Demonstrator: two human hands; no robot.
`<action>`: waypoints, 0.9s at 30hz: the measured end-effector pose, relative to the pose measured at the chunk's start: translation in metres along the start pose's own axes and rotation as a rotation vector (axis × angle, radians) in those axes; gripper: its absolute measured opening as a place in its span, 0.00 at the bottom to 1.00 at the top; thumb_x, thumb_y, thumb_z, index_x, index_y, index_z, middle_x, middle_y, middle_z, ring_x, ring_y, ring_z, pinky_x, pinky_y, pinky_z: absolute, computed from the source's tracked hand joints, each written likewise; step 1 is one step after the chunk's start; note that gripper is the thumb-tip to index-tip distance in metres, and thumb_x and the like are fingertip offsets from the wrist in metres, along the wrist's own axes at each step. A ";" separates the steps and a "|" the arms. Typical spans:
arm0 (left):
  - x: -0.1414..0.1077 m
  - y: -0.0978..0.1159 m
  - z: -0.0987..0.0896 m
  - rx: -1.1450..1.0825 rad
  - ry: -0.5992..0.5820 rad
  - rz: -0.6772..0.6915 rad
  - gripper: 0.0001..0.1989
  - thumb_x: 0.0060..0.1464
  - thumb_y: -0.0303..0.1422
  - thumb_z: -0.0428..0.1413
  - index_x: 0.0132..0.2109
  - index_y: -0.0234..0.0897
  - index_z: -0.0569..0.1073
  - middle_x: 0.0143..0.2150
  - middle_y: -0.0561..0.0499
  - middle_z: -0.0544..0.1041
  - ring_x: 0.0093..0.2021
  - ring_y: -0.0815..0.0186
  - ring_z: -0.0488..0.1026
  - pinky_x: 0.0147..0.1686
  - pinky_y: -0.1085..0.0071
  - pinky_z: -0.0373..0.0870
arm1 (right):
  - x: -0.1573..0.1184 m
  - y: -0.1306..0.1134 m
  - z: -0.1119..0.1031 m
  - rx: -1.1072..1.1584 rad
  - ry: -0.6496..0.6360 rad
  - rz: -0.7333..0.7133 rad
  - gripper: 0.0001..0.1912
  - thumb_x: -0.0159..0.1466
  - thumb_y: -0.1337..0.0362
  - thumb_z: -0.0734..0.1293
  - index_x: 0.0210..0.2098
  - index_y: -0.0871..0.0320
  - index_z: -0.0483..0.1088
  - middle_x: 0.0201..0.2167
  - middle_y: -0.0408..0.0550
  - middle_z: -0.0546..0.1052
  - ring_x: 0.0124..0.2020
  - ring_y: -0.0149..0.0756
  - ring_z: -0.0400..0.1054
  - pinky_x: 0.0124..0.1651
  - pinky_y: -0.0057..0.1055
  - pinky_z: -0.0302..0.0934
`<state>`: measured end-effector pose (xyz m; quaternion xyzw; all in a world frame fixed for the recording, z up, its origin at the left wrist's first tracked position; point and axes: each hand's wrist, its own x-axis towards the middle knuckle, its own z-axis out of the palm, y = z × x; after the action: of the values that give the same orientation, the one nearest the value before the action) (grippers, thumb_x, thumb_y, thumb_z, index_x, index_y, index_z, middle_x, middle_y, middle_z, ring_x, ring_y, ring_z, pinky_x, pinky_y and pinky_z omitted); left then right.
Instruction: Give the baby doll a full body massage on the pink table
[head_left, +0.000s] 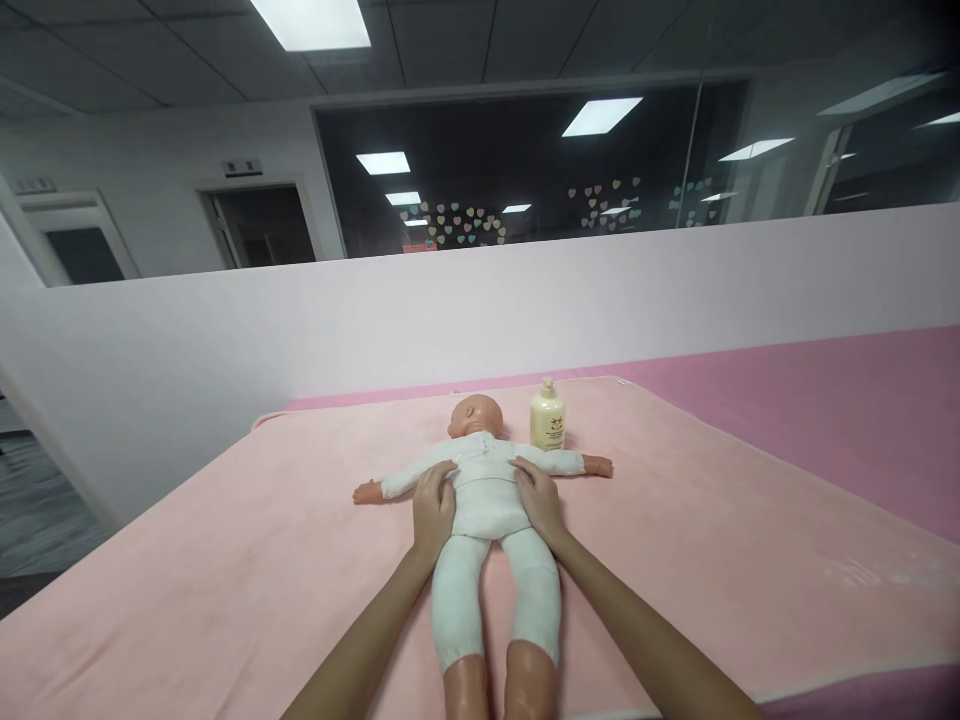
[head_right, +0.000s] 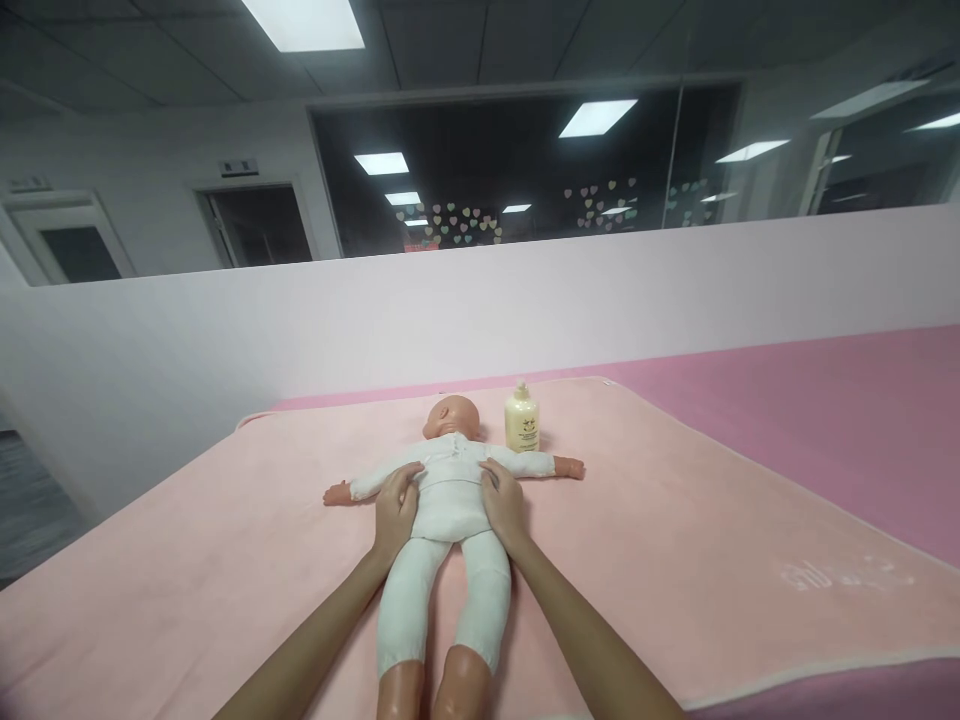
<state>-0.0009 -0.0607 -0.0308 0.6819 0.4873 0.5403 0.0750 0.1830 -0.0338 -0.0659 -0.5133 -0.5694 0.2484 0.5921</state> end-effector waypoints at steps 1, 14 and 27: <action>0.000 0.002 -0.001 0.004 -0.008 0.005 0.15 0.52 0.24 0.44 0.43 0.39 0.71 0.45 0.49 0.74 0.49 0.63 0.68 0.51 0.65 0.64 | -0.001 0.000 0.000 0.025 0.012 0.021 0.18 0.59 0.61 0.56 0.42 0.58 0.72 0.49 0.51 0.73 0.53 0.39 0.65 0.57 0.38 0.56; 0.003 0.010 -0.008 -0.082 -0.079 -0.104 0.13 0.55 0.34 0.50 0.47 0.38 0.69 0.47 0.46 0.73 0.50 0.59 0.68 0.51 0.61 0.64 | -0.009 -0.011 -0.009 0.122 0.011 0.091 0.13 0.55 0.62 0.62 0.39 0.54 0.72 0.50 0.50 0.68 0.54 0.44 0.60 0.59 0.43 0.52; 0.004 0.006 -0.011 -0.129 -0.187 -0.114 0.14 0.55 0.32 0.49 0.48 0.41 0.69 0.47 0.47 0.71 0.50 0.58 0.66 0.50 0.58 0.63 | -0.009 -0.013 -0.007 0.192 -0.011 0.163 0.03 0.54 0.63 0.63 0.28 0.55 0.64 0.48 0.50 0.67 0.54 0.44 0.58 0.57 0.41 0.50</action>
<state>-0.0060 -0.0657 -0.0197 0.6944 0.4802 0.4994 0.1943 0.1840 -0.0486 -0.0573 -0.4975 -0.5025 0.3520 0.6133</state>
